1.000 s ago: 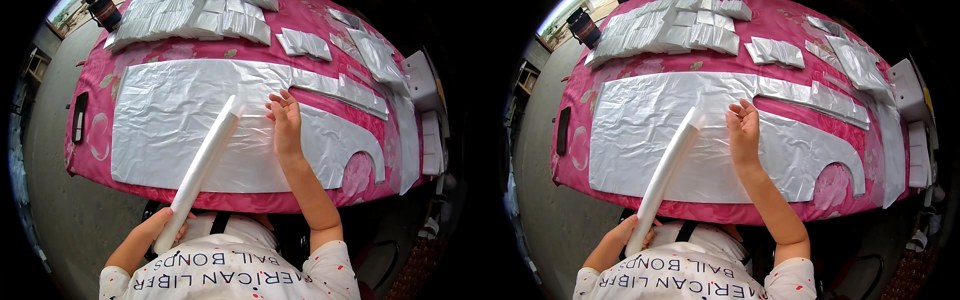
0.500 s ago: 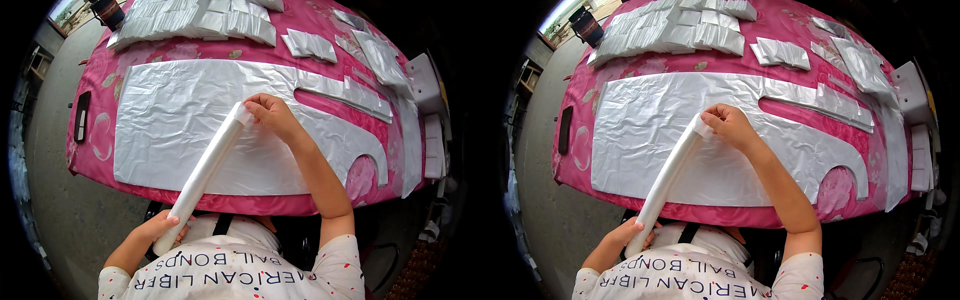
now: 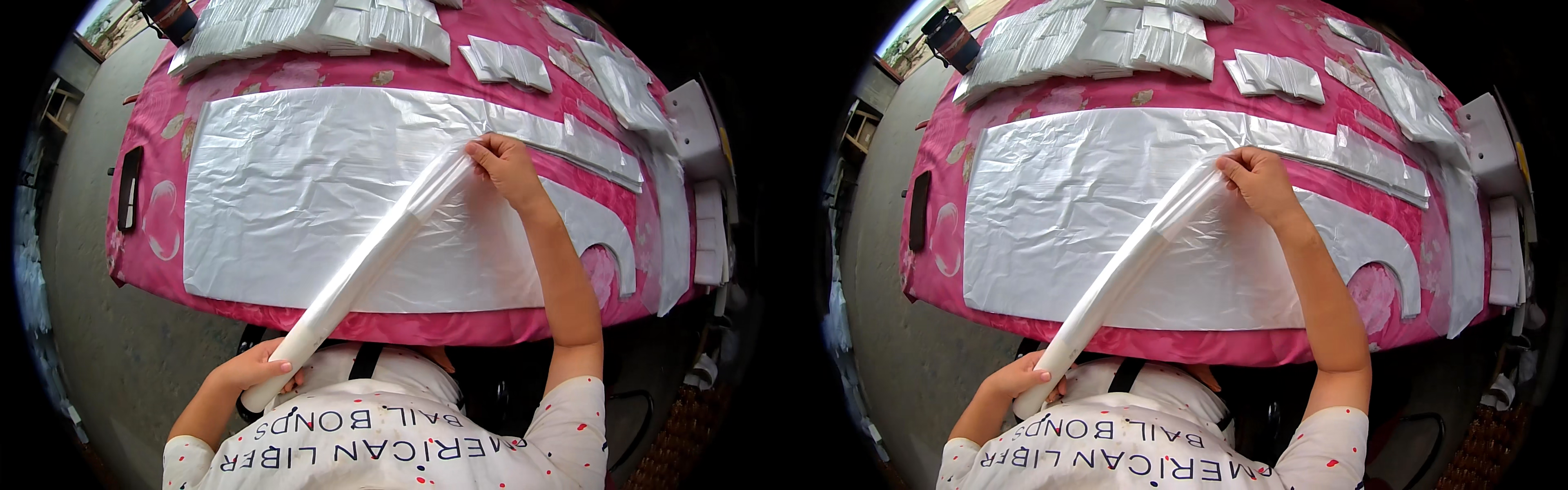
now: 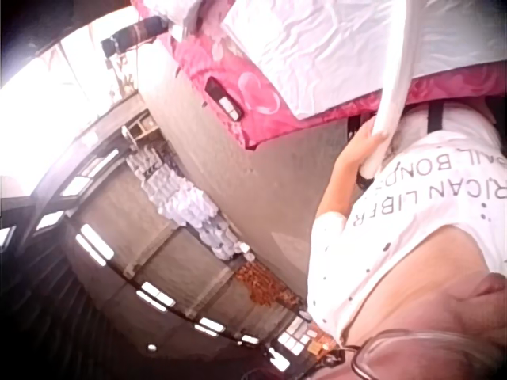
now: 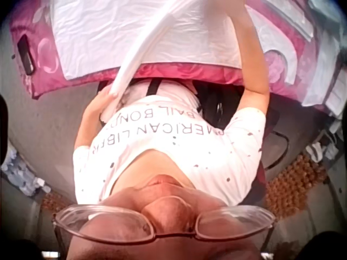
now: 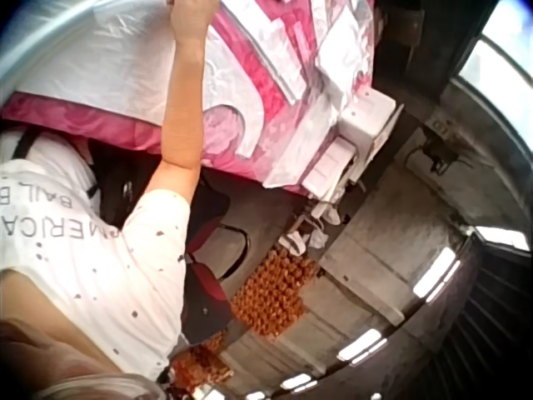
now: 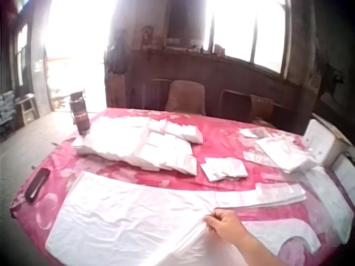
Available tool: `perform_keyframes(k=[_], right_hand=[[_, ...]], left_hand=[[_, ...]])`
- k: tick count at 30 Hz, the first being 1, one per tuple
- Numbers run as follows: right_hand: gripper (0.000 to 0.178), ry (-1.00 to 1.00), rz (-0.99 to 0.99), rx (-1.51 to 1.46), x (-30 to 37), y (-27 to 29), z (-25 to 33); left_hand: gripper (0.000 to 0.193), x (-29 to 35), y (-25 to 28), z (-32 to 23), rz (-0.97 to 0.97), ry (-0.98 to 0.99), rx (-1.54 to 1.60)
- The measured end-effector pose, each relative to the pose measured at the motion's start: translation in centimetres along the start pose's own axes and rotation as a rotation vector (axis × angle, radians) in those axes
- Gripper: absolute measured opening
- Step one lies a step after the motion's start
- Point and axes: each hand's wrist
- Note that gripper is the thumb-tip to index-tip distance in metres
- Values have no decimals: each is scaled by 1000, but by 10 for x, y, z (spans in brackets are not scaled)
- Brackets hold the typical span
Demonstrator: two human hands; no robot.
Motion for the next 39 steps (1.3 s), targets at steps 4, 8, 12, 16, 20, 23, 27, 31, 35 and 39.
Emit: perform_keyframes(k=[4, 8, 12, 16, 20, 23, 27, 31, 35, 39], right_hand=[[19, 8, -333, 90, -5, 69, -12], [19, 50, -411, 87, -3, 120, -34], [18, 72, -358, 57, -2, 108, -32], [17, 62, -253, -4, -9, 67, -20], [16, 92, -69, -52, -22, 31, -6], [14, 108, 13, -16, -25, 13, 9], [15, 55, 69, 40, -33, 9, 18], [17, -87, 133, 113, -40, 21, 24], [24, -96, -116, 49, -37, 10, 27], [35, 274, -158, 394, 25, -26, 44]], left_hand=[[59, 21, 20, 8, 117, 108, 35], [51, 35, 50, 7, 230, 119, -201], [47, 26, 41, -38, 325, 187, -608], [48, -17, -12, -109, 309, -186, -1214], [38, -65, -52, -135, 55, -739, -1679], [51, -98, -68, -129, 30, -1161, -1812], [64, -116, -60, -93, 487, -1369, -1880], [81, -121, -61, -76, 524, -993, -1950], [81, -118, -62, -67, 473, -959, -2026], [78, -116, -67, -51, 357, -954, -2016]])
Point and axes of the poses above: each hand's wrist, its own x-axis away from the middle knuckle, its own y-axis out of the back of the hand, z = x × y, and after that the axes turned 11 degrees about -y, right-handed
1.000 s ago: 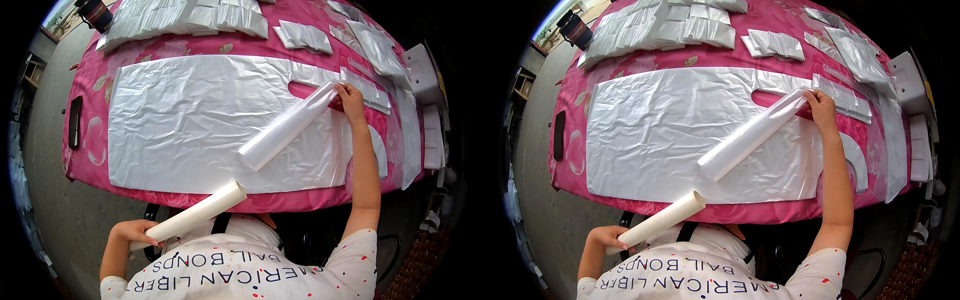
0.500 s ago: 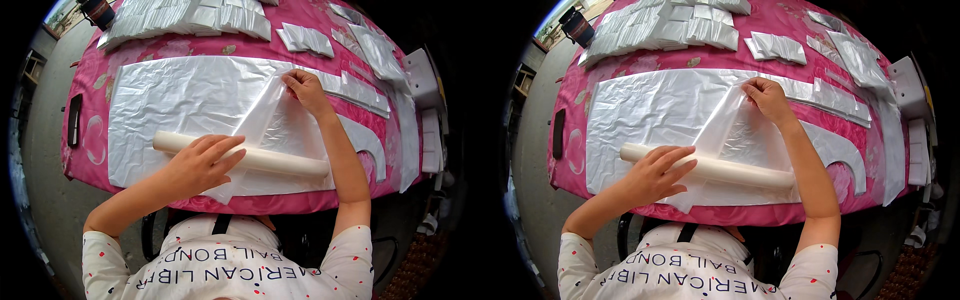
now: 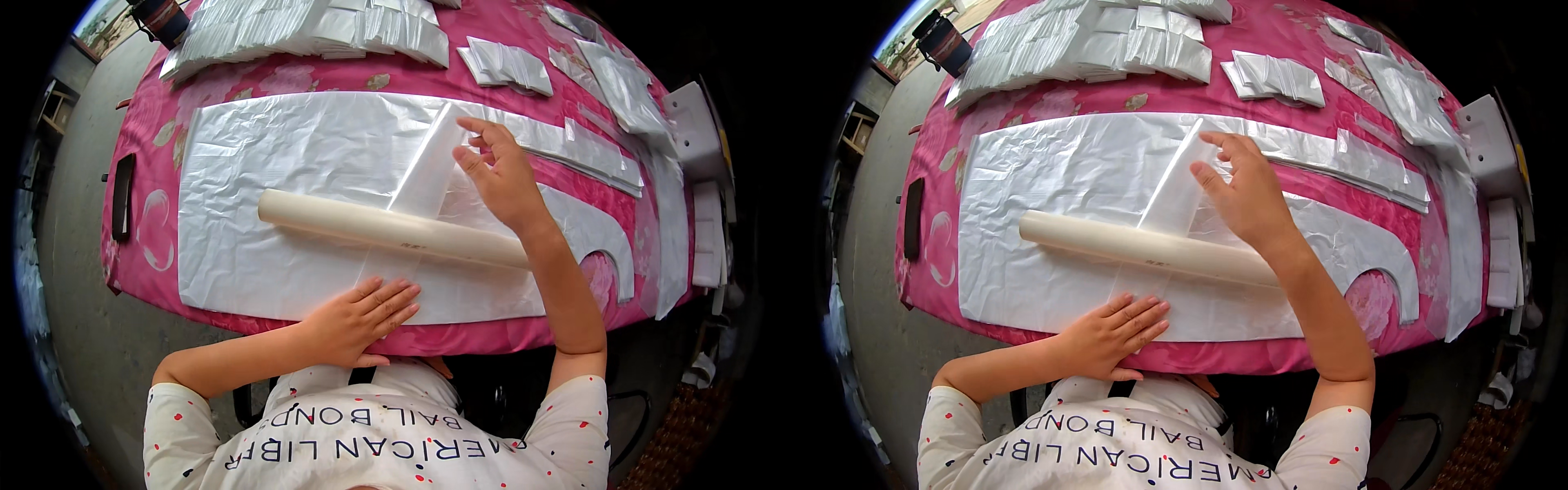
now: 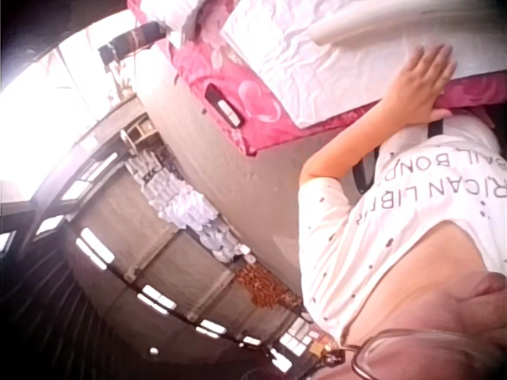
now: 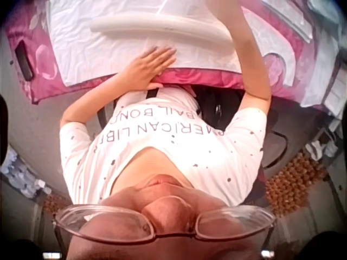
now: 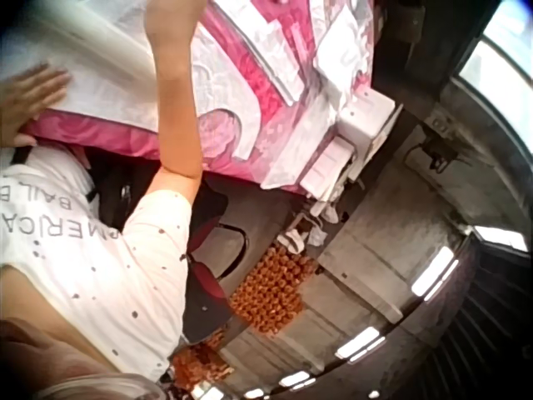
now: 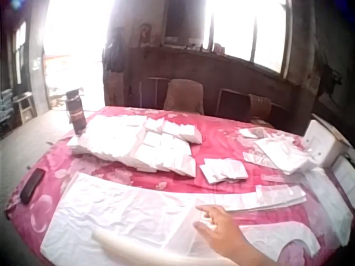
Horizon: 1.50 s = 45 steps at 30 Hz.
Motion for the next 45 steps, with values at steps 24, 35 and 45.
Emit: perform_keyframes(k=[24, 35, 45], right_hand=[[48, 182, 186, 298, 137, 20, -10], [47, 384, 18, 378, 54, -22, -16], [43, 488, -133, 375, 13, -27, -17]], left_hand=[[56, -3, -27, -33, -41, 78, -256], [56, -13, -44, -61, -33, 148, -279], [48, 7, -23, -43, -145, -7, -122]])
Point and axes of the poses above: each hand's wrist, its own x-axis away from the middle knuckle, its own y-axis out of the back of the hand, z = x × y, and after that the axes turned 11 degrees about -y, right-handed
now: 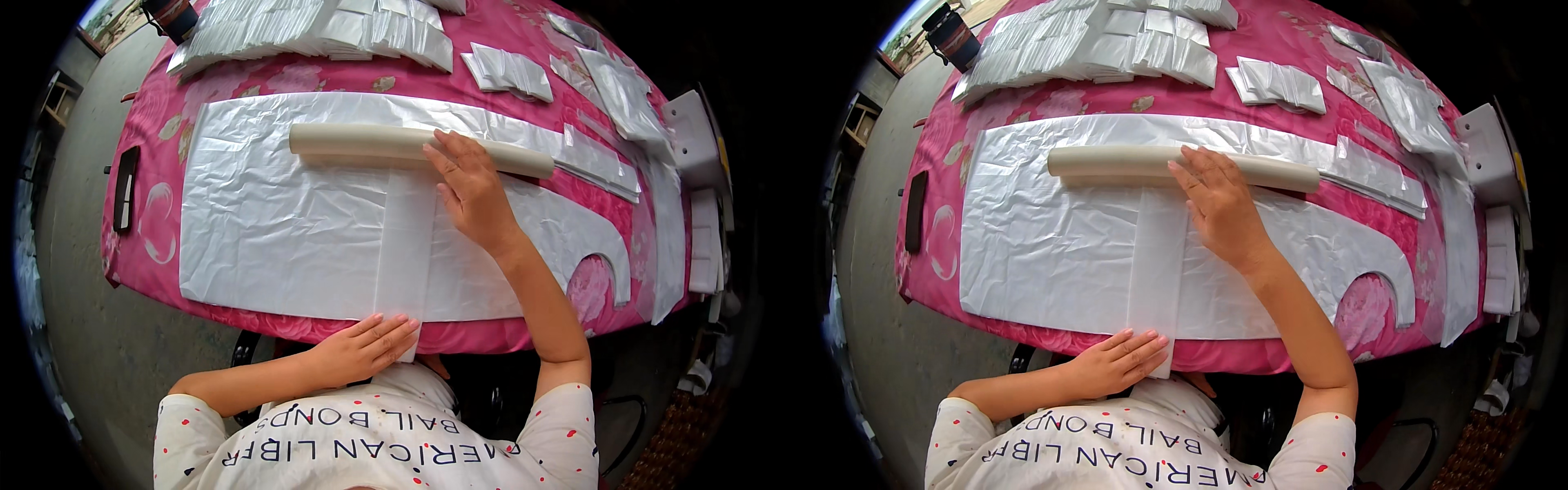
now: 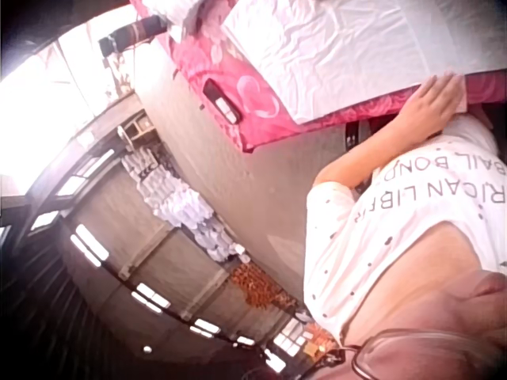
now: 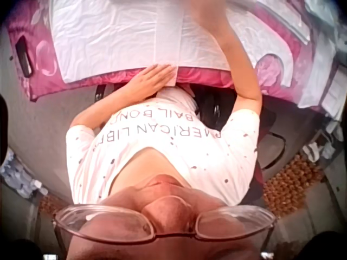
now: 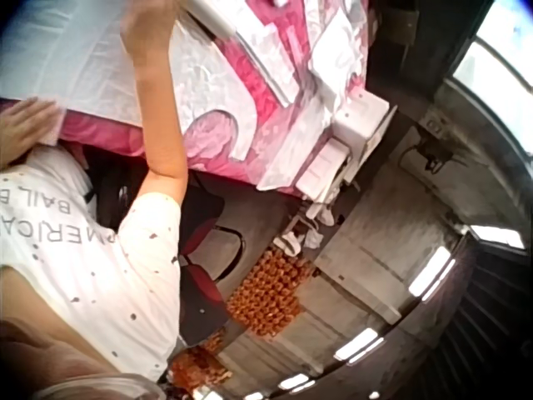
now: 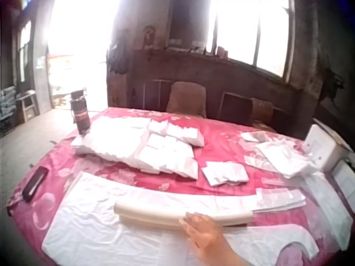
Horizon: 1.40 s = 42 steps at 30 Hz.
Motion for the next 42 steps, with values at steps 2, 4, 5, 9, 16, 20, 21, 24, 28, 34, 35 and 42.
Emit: perform_keyframes(k=[2, 4, 5, 9, 16, 20, 21, 24, 28, 34, 35, 42], right_hand=[[47, 49, 241, -119, 29, 7, 9], [51, 134, 473, -204, 57, 10, 23], [51, 124, 489, -227, 69, 12, 31], [51, 80, 503, -259, 93, 16, 52], [37, 81, 239, -69, 103, 7, 50], [28, 47, 179, -158, 95, 8, 47], [24, -6, 179, -200, 92, 8, 47], [12, -211, 216, -315, 82, 9, 49], [15, -641, 395, -440, 63, 11, 47], [20, -915, 496, -538, 50, 8, 44], [19, -936, 506, -549, 48, 9, 46], [32, -773, 381, -252, 62, 12, 58]], left_hand=[[44, 4, 7, 8, -5, -15, 1], [43, 6, 8, 12, -2, -31, 38], [40, 7, 7, 13, -46, -37, 67], [40, 9, 6, 22, -241, -78, 188], [69, -8, 20, 45, -204, 174, 149], [71, -11, 22, 54, -263, 222, 244], [72, -12, 21, 56, -302, 250, 297], [69, -12, 18, 65, -420, 360, 535], [73, -16, 27, 69, -585, 522, 683], [83, -36, 18, 55, -265, 415, 246], [85, -39, 13, 51, -205, 438, 218], [84, -45, 6, 45, -79, 510, 102]])
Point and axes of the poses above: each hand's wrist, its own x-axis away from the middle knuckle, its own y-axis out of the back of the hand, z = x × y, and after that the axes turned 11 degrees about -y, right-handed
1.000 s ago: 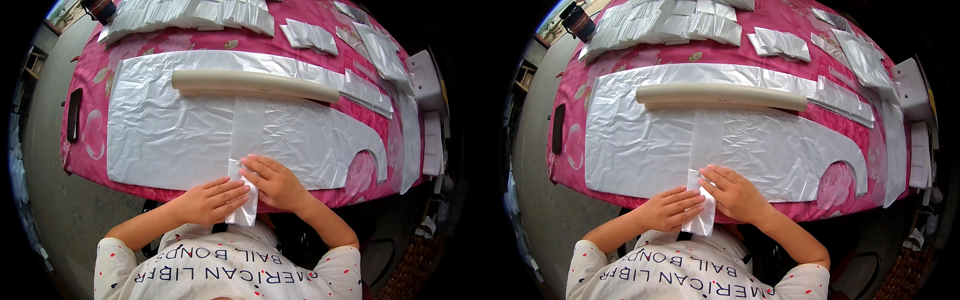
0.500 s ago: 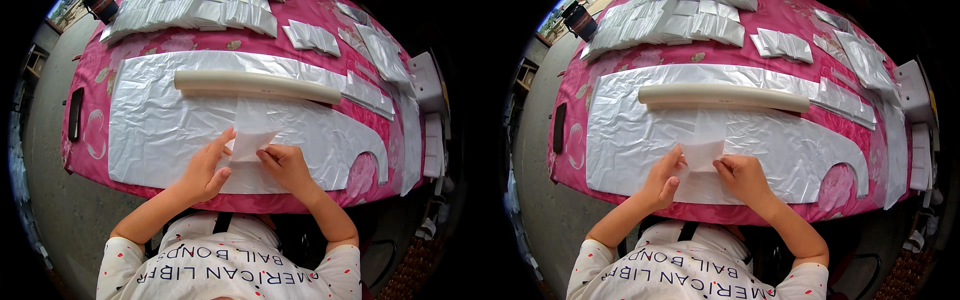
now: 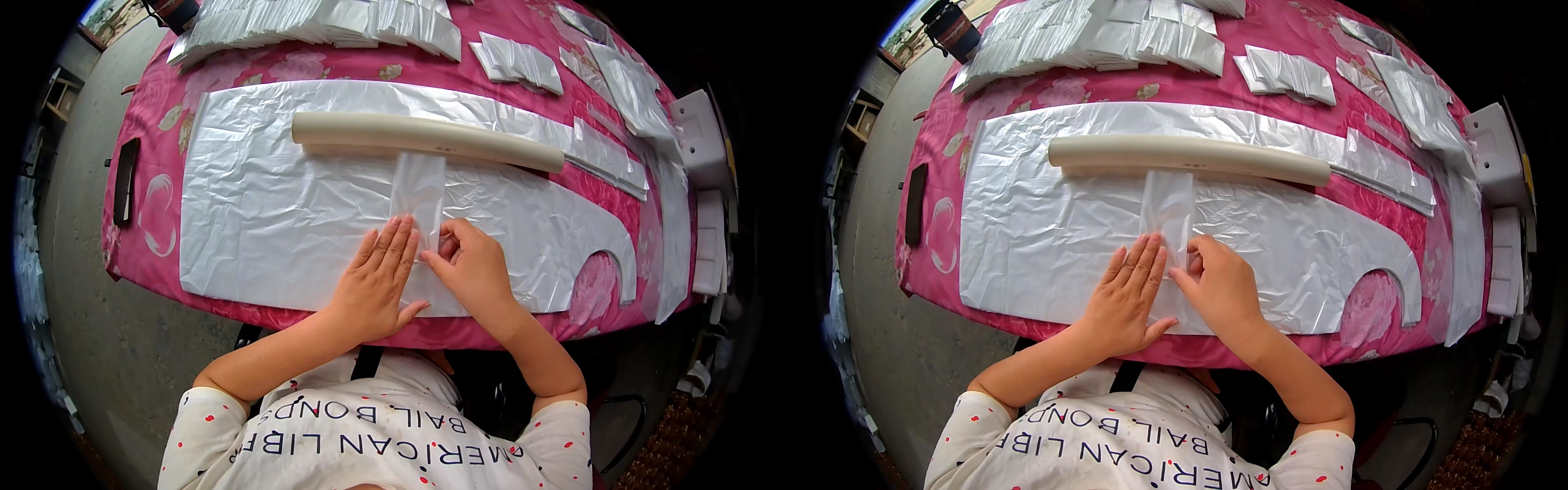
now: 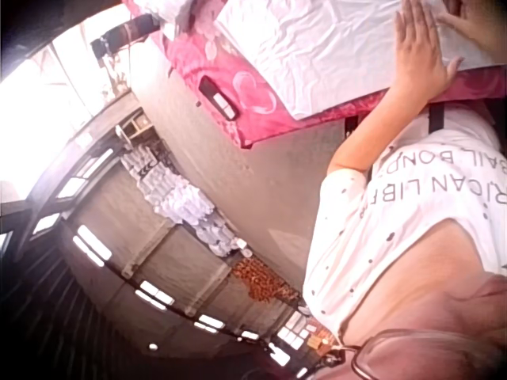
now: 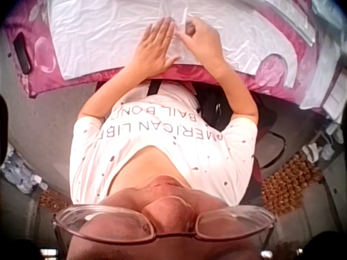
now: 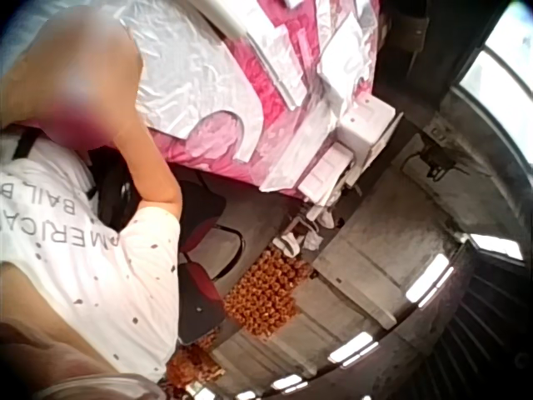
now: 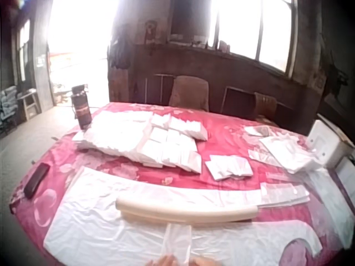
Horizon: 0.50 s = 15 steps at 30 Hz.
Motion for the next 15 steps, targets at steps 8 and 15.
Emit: perform_keyframes(k=[8, 15], right_hand=[[55, 813, -141, 359, -25, 7, -25], [48, 861, -85, 409, -43, 15, -24]], left_hand=[[68, -11, 11, 13, -172, -13, 76], [59, -18, 13, 22, -236, -70, 40]])
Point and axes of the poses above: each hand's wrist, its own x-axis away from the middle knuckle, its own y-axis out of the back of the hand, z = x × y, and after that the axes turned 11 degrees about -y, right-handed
